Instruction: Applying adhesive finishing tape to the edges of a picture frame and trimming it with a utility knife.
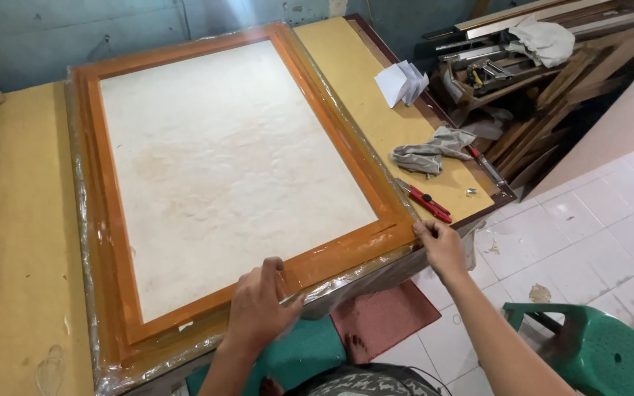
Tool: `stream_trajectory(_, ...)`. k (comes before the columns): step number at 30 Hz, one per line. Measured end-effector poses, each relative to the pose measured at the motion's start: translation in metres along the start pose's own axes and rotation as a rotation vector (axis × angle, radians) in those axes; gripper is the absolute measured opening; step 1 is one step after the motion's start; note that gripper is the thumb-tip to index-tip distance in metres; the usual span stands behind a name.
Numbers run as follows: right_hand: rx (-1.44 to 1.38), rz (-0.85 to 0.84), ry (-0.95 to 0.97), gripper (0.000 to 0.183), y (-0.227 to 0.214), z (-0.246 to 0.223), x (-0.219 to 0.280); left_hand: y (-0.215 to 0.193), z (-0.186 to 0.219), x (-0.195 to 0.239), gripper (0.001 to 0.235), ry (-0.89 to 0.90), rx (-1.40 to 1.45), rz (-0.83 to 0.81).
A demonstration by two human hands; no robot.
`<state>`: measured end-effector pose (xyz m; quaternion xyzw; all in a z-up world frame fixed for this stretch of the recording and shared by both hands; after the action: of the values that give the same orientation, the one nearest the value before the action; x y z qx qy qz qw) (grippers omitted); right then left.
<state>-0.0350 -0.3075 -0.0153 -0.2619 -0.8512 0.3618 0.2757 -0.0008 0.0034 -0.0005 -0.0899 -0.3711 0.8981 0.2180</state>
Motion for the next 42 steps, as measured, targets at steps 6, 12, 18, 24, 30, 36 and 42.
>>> stream_trajectory(6, 0.078, 0.117, -0.013, 0.026, 0.018, 0.023, -0.008, 0.008, 0.001, 0.010, 0.036, -0.040, 0.153, 0.043)
stream_trajectory(12, 0.141, 0.257, -0.141, 0.022, 0.034, 0.040, -0.025, 0.020, -0.002, 0.010, 0.039, 0.097, 0.040, 0.131)
stream_trajectory(18, 0.182, 0.243, -0.061, 0.030, 0.036, 0.030, -0.020, 0.022, -0.003, 0.011, 0.041, 0.108, 0.017, 0.226)
stream_trajectory(24, 0.185, 0.259, -0.069, 0.028, 0.036, 0.027, -0.022, 0.025, -0.003, 0.010, 0.042, 0.093, -0.043, 0.231)
stream_trajectory(30, 0.181, 0.239, -0.050, 0.026, 0.033, 0.021, -0.016, 0.026, -0.001, 0.010, 0.044, 0.055, -0.068, 0.215)
stream_trajectory(36, 0.187, 0.227, -0.050, 0.031, 0.034, 0.025, -0.019, 0.025, -0.005, 0.009, 0.044, 0.106, -0.093, 0.232)
stream_trajectory(42, 0.198, 0.195, -0.072, 0.036, 0.036, 0.033, -0.024, 0.023, -0.003, 0.008, 0.042, 0.063, -0.097, 0.212)
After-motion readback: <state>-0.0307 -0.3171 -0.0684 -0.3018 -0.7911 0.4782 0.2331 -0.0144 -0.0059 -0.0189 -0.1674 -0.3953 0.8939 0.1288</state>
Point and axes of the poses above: each hand's wrist, its own x-axis away from the middle knuckle, its own y-axis out of the palm, z = x × y, the point moved 1 cm from there along -x, towards the middle knuckle, and after that the axes turned 12 degrees about x, right-handed, at the moved point
